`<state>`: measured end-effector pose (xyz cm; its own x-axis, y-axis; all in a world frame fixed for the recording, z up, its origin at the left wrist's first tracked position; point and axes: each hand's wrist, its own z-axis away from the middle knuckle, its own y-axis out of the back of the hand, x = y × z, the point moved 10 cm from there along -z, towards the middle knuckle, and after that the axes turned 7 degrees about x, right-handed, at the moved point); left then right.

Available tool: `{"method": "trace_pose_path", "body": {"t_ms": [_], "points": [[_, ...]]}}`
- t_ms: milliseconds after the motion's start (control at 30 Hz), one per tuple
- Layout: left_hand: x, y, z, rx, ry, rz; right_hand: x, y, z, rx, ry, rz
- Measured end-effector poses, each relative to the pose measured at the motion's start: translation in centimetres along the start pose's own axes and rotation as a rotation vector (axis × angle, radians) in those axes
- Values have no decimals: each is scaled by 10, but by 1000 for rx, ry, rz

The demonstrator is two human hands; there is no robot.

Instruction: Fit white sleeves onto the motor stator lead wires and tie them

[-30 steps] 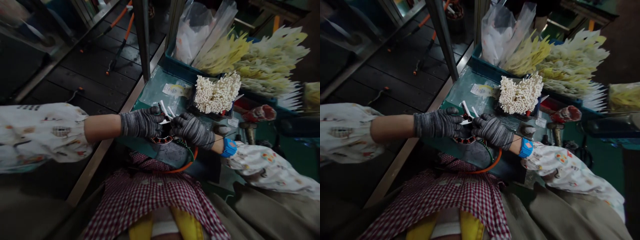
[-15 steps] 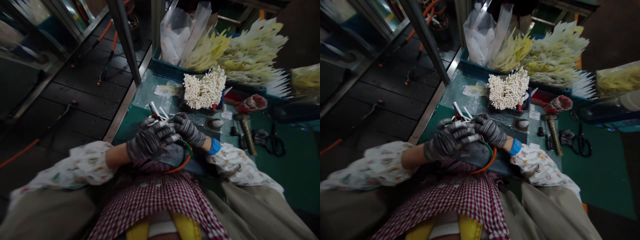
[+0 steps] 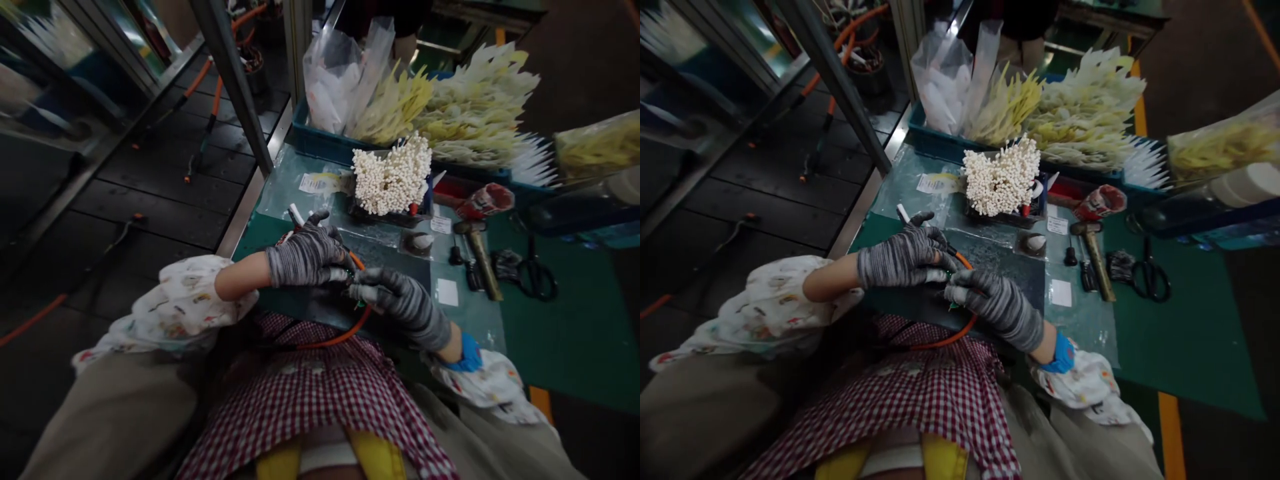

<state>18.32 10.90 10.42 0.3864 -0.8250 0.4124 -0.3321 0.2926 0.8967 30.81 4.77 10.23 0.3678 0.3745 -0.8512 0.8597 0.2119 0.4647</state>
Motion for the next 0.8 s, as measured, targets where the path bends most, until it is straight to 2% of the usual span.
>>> {"method": "trace_pose_path", "body": {"t_ms": [100,233,300,400,567,733,800], "points": [[-9,7,4,98,62,125,7,-16,0,23,-11,-53],[-9,13,25,329,156,216,2,1,2,221,131,50],[3,8,31,369,126,103,-4,7,5,305,194,117],[20,-6,32,386,67,-135,-6,4,9,350,218,165],[33,-23,29,463,20,-440,9,11,13,548,110,168],[53,-21,31,657,15,-644,16,6,7,793,7,77],[53,-21,34,654,58,-658,20,3,9,902,-24,63]]}}
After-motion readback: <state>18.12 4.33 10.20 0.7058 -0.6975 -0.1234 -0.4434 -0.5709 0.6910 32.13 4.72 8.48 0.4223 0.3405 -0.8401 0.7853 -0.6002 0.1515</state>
